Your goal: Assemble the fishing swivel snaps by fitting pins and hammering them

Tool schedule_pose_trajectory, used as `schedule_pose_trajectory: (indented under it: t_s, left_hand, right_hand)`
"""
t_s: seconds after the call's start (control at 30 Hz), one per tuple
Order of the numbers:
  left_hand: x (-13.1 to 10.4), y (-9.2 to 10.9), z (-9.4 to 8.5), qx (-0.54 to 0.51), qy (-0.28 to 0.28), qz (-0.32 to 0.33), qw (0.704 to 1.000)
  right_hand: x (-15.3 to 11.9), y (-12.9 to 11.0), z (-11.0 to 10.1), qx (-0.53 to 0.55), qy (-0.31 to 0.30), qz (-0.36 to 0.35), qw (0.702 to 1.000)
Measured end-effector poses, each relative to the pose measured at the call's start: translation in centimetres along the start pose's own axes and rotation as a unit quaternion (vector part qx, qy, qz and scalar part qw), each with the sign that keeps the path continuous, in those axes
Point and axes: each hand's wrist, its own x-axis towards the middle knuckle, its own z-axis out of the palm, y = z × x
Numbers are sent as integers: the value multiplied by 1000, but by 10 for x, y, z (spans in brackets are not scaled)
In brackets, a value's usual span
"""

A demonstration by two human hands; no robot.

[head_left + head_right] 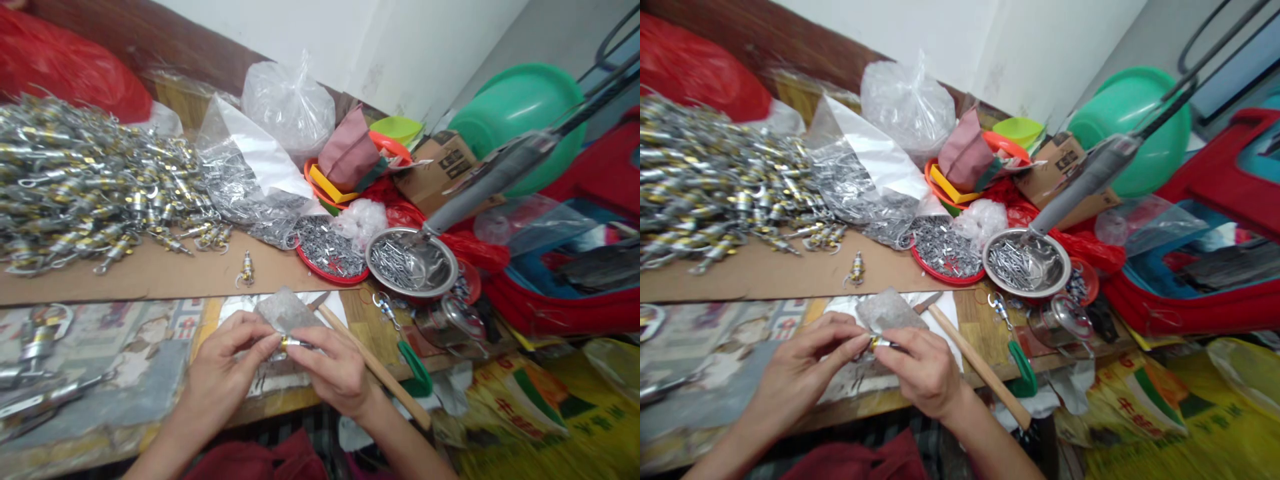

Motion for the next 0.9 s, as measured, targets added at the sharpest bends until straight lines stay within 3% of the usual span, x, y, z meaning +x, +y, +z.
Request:
schedule_pose_trajectory:
  t_s: [0.13,0.33,0.47,0.57,0.6,0.63,0.67,0.77,0.9]
  left_hand:
    - [-2,2,-2,10,-9,0,1000]
    - [-7,-4,1,-81,-43,-119,989]
    - [-9,-6,5,-177,-36,-178,967]
    - [-8,-6,8,-222,-32,-197,954]
    - [-8,-6,8,-239,-35,-203,949]
    - [-7,-5,8,-254,-40,-208,944]
    - [-6,-5,9,-266,-44,-213,939]
    - [-3,-2,9,-288,-61,-228,928]
    - [2,3,8,-287,-89,-246,922]
  right_hand:
    - [3,0,1,22,26,40,999]
    - [6,-10,4,124,46,188,973]
    - [13,-9,-4,143,-16,268,953]
    - [26,20,-16,-13,-87,308,947]
    - [31,36,-20,-105,-99,328,934]
    - [36,53,-25,-227,-117,362,897]
    - [40,70,-28,-266,-125,379,877]
    - [49,113,-31,-315,-164,405,843]
    - [55,137,-23,-322,-230,392,831]
